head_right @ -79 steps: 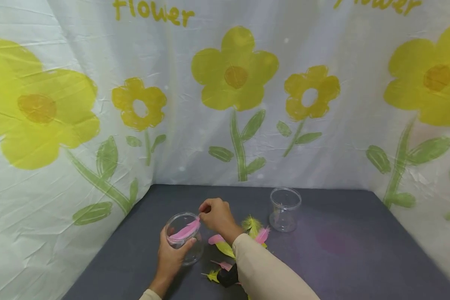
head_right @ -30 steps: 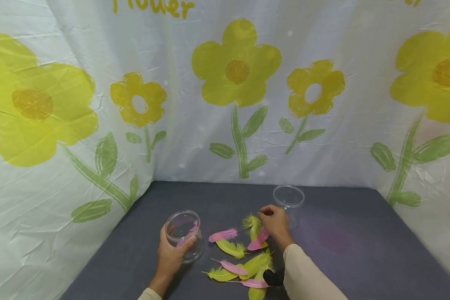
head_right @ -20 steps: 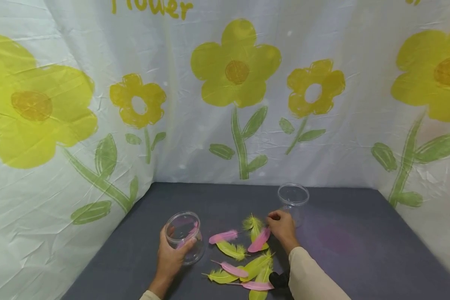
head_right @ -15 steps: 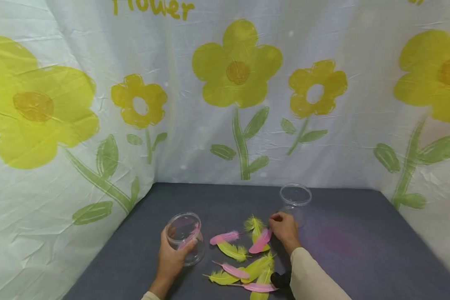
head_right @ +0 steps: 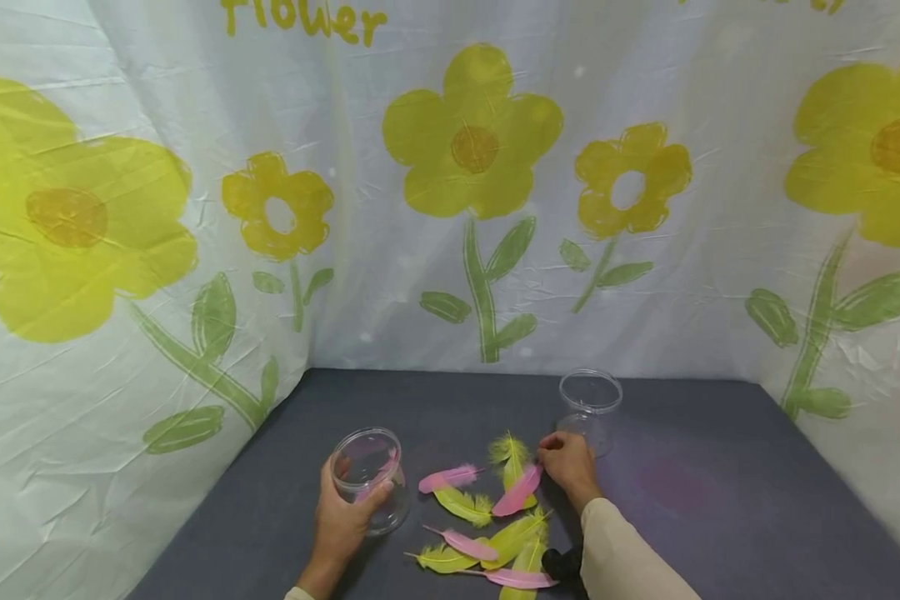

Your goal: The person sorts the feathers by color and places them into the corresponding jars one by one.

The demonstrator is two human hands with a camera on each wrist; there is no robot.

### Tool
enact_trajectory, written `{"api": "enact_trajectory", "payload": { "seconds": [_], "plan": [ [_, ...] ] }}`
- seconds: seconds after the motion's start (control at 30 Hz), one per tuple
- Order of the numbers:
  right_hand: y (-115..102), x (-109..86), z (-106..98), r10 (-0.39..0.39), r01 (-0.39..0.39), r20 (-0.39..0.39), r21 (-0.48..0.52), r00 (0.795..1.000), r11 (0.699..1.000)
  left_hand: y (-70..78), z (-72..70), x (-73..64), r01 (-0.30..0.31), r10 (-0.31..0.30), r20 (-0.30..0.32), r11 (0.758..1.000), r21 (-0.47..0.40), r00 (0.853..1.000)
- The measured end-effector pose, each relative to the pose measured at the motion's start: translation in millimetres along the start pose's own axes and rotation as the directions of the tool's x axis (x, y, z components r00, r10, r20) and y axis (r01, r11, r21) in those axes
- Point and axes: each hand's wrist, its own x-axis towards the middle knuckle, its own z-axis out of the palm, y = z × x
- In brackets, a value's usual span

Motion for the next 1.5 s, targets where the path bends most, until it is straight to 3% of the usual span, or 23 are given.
{"api": "enact_trajectory", "payload": {
  "seconds": [0.13, 0.33, 0.53, 0.7, 0.93, 1.17, 1.33, 1.5],
  "plan": [
    [0.1, -2.1, -2.9, 0.01, -0.011, 0.023, 0.034, 1.0, 0.999, 0.0, -0.1, -2.2, -0.006, 0.006, 0.0, 1.0, 0.003, 1.0],
    [-1.0, -4.7, -11.2, 0.048, -0.063, 0.089, 0.181, 0.995, 0.981, 0.2, -0.4, -3.5, -0.002, 0.002, 0.001, 1.0, -0.007, 1.0],
    [-11.8, -3.9, -23.0, 0.059, -0.078, 0.073, 0.294, 0.996, 0.953, 0.4, -1.4, -3.3, -0.012, 0.012, -0.002, 1.0, -0.012, 1.0],
    [-37.1, -3.8, -39.2, 0.05, -0.056, 0.027, 0.316, 0.998, 0.947, 0.5, -2.3, -2.2, -0.014, 0.014, -0.008, 1.0, -0.004, 1.0],
    [-90.0, -5.6, -57.0, 0.069, -0.043, -0.061, 0.36, 0.996, 0.932, 0.5, -0.9, 3.3, -0.012, 0.012, 0.013, 1.0, -0.004, 1.0],
    [-139.0, -7.1, -33.5, 0.108, -0.025, -0.124, 0.538, 0.986, 0.843, 1.0, -1.4, 1.2, -0.009, 0.009, 0.019, 1.0, 0.003, 1.0],
    [-164.3, -14.9, -5.1, 0.106, -0.007, -0.136, 0.584, 0.985, 0.812, -0.6, -1.3, 0.6, 0.005, -0.005, 0.015, 1.0, 0.017, 1.0],
    [-183.2, -28.1, 23.5, 0.08, 0.035, -0.173, 0.578, 0.982, 0.815, 0.3, -0.4, 1.7, -0.003, 0.003, 0.011, 1.0, 0.014, 1.0]
  ]
}}
